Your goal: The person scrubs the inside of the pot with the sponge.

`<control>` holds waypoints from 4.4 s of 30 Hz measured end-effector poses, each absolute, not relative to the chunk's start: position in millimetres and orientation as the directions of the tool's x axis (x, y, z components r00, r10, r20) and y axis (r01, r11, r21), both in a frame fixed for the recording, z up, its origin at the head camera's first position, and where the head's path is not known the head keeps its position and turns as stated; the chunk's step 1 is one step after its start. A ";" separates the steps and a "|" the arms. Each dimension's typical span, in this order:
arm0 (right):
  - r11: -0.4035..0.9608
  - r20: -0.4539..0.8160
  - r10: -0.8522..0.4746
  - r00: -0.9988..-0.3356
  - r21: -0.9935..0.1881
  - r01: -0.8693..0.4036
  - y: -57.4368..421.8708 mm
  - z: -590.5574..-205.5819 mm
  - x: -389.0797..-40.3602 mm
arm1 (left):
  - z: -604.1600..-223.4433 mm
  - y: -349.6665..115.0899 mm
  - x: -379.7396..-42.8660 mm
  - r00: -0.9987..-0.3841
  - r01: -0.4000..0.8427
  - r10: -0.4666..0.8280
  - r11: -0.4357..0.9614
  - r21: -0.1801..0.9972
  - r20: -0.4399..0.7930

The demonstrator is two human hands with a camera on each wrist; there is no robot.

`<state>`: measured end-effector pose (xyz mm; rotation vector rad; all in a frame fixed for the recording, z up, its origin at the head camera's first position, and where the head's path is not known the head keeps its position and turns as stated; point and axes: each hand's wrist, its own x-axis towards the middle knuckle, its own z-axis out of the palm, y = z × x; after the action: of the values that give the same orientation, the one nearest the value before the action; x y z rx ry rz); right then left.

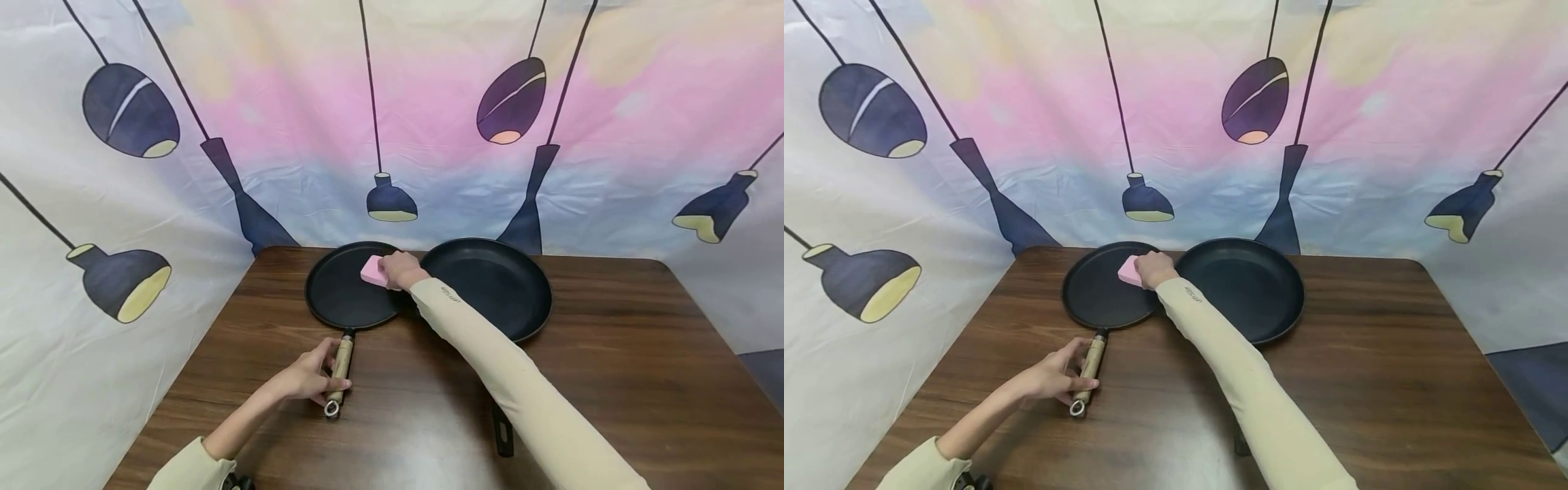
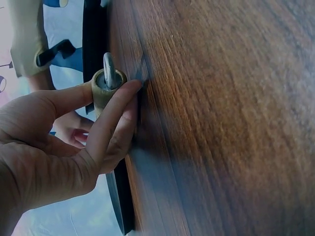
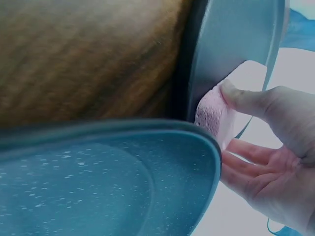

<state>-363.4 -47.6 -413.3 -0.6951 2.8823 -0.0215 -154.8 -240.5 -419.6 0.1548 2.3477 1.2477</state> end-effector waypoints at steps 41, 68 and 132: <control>0.629 -0.125 -0.765 -0.632 0.066 -0.774 -109.8 -422.3 -318.7 | -420.5 -240.1 -153.6 -0.865 -0.120 0.348 0.557 0.822 -0.361; 0.909 -0.038 -0.415 -0.909 0.022 -0.416 -106.8 -439.5 -383.9 | -425.1 -233.0 -155.0 -0.877 -0.115 0.320 0.584 0.804 -0.358; 0.666 -0.085 -0.721 -0.688 0.186 -0.722 -110.1 -430.4 -326.9 | -426.9 -239.0 -165.8 -0.851 -0.154 0.347 0.551 0.820 -0.394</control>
<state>-326.9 -110.1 -430.4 -1.2401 2.8638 0.3222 -165.8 -239.0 -426.9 0.1548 2.2661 1.2691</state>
